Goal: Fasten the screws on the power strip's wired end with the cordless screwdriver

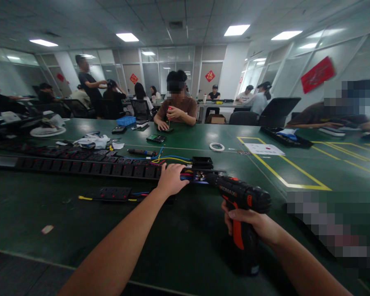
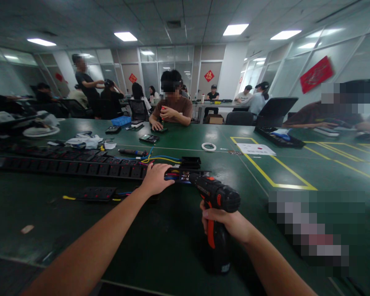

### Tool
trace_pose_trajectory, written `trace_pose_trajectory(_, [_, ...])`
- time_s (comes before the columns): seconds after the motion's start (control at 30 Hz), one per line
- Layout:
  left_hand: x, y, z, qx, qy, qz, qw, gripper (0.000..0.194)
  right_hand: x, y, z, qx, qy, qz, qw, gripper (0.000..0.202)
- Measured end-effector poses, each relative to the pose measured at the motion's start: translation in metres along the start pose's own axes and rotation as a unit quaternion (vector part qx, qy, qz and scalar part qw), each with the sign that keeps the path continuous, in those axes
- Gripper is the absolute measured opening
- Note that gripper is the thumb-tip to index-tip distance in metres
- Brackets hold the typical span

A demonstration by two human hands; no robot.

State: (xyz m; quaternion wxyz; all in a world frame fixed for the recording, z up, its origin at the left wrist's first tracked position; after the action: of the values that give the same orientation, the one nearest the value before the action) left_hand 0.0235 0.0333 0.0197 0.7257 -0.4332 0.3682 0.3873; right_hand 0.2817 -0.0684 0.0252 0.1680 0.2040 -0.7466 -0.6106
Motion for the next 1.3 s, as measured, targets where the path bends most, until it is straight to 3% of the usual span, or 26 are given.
trace_pose_trajectory(1.3, [0.0002,0.0001,0.0,0.001,-0.002,-0.005,1.0,0.057,0.0025,-0.0015,-0.0003,0.001,0.001,0.019,1.0,0.043])
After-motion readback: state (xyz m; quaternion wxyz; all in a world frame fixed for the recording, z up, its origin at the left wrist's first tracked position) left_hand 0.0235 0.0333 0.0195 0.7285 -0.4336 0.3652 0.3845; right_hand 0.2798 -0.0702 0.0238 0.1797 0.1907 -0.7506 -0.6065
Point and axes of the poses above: each hand's wrist, its own z-axis towards the middle knuckle, its own x-axis out of the palm, y = z × x, the point moved 4 cm from there along z, towards the middle knuckle, and after that the axes turned 6 degrees about -z, right-handed, at the moved point
